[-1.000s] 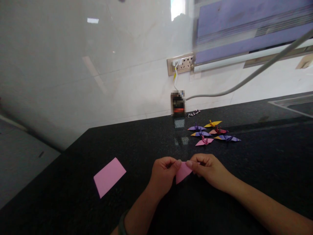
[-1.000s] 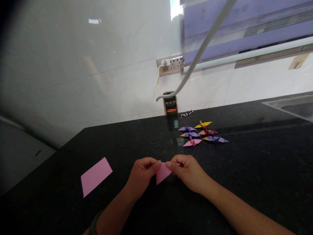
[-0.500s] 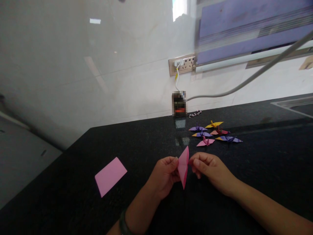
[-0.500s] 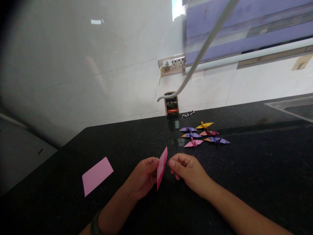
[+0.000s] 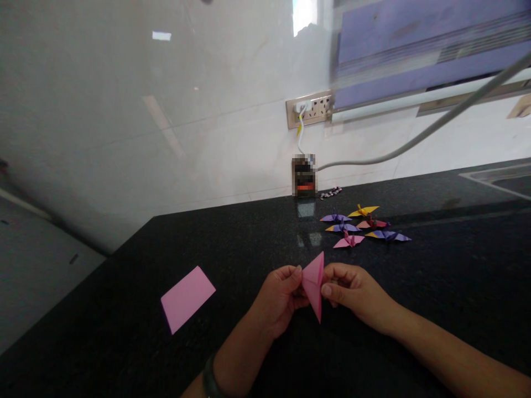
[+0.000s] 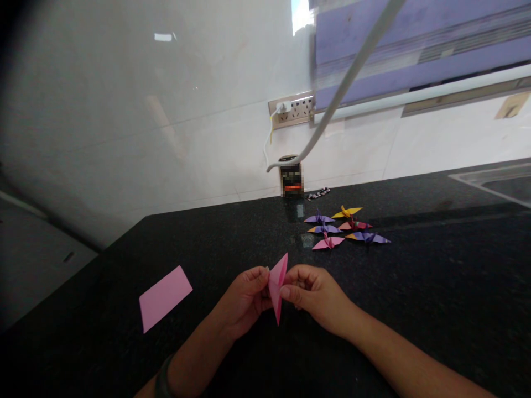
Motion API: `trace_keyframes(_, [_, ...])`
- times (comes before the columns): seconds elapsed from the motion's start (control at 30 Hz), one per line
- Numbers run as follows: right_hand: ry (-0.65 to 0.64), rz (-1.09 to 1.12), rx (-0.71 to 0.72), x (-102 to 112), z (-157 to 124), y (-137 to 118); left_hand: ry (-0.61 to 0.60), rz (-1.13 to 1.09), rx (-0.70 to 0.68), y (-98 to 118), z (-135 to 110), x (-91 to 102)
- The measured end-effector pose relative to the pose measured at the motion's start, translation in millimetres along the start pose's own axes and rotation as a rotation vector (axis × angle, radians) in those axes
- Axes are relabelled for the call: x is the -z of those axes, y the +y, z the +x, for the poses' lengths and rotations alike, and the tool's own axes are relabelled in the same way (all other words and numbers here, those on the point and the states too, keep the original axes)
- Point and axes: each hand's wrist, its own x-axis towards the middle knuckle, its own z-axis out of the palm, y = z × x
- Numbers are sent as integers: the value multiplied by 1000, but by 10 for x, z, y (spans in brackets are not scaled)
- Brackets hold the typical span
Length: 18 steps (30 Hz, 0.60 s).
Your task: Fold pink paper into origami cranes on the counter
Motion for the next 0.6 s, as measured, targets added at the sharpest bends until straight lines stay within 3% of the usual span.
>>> trace_keyframes(0.6, [-15,-5,10,-6,-4,-2,-39,-27,7,9,-2,-2])
